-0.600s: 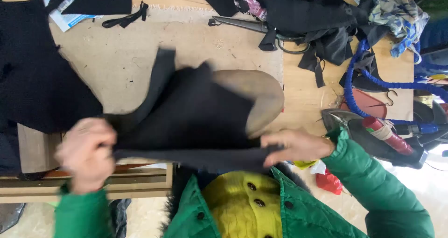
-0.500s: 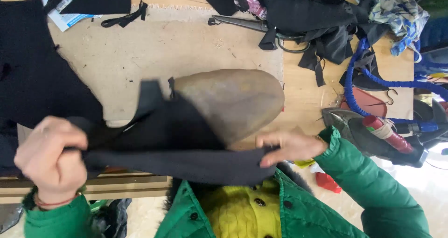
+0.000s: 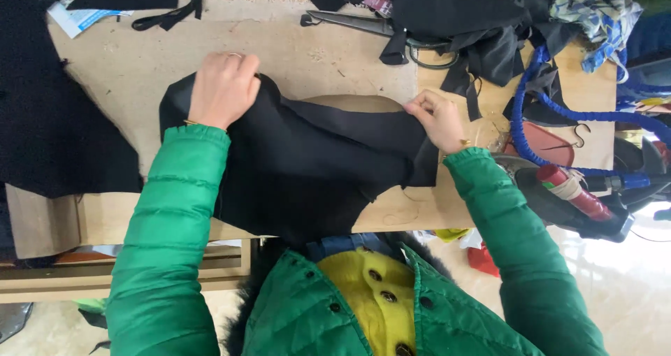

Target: The person irons a black fabric piece on a wooden table using a steam iron. They then place a patterned cloth over the fabric and continue ironing, smoothing the material with their hands between passes.

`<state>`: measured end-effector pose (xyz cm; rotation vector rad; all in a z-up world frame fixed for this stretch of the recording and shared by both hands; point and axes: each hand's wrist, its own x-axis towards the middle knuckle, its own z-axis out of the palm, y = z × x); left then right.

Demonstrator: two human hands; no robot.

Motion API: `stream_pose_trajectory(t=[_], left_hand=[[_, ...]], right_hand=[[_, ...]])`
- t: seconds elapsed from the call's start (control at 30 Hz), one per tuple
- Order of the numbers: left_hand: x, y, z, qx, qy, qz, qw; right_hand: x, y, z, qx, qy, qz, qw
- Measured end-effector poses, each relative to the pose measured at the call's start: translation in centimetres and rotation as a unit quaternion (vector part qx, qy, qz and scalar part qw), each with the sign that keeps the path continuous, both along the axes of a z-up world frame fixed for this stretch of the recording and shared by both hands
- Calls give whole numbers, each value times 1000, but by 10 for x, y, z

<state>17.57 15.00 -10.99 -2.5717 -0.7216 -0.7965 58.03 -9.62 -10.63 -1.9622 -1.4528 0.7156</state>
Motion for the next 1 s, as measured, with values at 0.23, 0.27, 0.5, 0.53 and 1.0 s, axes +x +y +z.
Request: stream_pose_trajectory(t=[0.23, 0.27, 0.5, 0.53, 1.0], left_hand=[[-41, 0, 12, 28, 14, 91, 995], [-51, 1, 14, 33, 24, 98, 994], [-49, -47, 85, -57, 56, 182, 980], [-36, -63, 91, -57, 56, 181, 980], [75, -197, 50, -353, 72, -83, 929]], right_hand=[[-3, 25, -19, 88, -92, -75, 989], [-8, 33, -12, 115, -65, -73, 988], [-36, 50, 23, 88, -20, -25, 996], [-33, 42, 22, 88, -19, -26, 996], [-36, 0, -8, 30, -37, -129, 990]])
